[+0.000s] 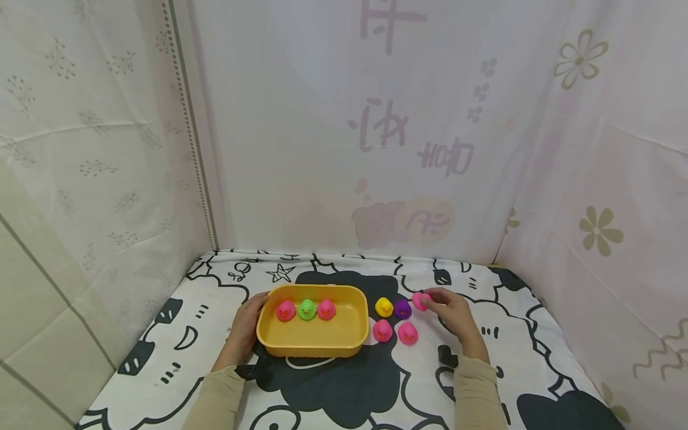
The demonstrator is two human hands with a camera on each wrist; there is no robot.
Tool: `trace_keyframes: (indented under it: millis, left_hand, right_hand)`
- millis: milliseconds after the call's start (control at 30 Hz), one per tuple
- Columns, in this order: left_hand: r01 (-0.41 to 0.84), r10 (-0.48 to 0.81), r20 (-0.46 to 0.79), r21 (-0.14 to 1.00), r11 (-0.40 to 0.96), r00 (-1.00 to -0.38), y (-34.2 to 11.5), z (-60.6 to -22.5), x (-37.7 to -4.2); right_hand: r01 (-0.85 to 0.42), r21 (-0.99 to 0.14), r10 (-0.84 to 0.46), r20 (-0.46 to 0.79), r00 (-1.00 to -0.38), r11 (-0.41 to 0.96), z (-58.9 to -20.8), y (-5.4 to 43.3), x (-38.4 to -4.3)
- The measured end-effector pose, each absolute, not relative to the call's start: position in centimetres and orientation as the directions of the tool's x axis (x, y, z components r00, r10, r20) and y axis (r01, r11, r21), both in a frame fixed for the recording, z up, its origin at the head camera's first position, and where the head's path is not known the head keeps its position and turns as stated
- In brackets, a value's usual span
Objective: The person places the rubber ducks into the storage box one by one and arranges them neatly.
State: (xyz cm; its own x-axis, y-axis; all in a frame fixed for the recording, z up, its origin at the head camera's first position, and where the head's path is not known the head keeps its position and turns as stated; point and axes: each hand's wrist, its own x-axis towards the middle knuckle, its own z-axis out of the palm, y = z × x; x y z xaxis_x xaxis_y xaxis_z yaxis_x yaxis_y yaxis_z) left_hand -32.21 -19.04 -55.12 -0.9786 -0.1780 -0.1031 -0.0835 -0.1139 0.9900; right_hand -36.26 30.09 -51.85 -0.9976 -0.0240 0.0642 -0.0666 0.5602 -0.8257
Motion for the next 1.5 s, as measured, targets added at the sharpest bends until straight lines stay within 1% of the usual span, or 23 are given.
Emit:
trace_keyframes:
  millis: [233, 533, 933, 1267, 1500]
  left_hand:
    - [-0.085, -0.182, -0.102, 0.991, -0.102, -0.978, -18.9, -55.1, -32.0]
    - [-0.072, -0.189, -0.092, 0.992, -0.107, -0.978, -18.9, -55.1, -32.2]
    - [-0.065, -0.195, -0.088, 0.990, -0.122, -0.977, -18.9, -55.1, -32.2]
    - [-0.081, -0.186, -0.103, 0.989, -0.120, -0.977, -18.8, -54.9, -32.2]
    - [-0.092, -0.187, -0.114, 0.988, -0.121, -0.976, -18.9, -54.9, -32.1]
  right_hand:
    - [-0.065, -0.812, -0.023, 0.063, -0.998, 0.580, -51.6, 29.4, -36.4]
    - [-0.117, -0.771, -0.081, 0.085, -0.993, 0.626, -50.7, 28.7, -36.9]
    - [-0.145, -0.776, -0.111, 0.097, -0.989, 0.614, -49.7, 27.2, -37.1]
    - [-0.196, -0.784, -0.199, 0.095, -0.975, 0.589, -48.9, 25.0, -37.6]
    - [-0.293, -0.753, -0.287, 0.143, -0.947, 0.590, -47.6, 23.3, -37.7]
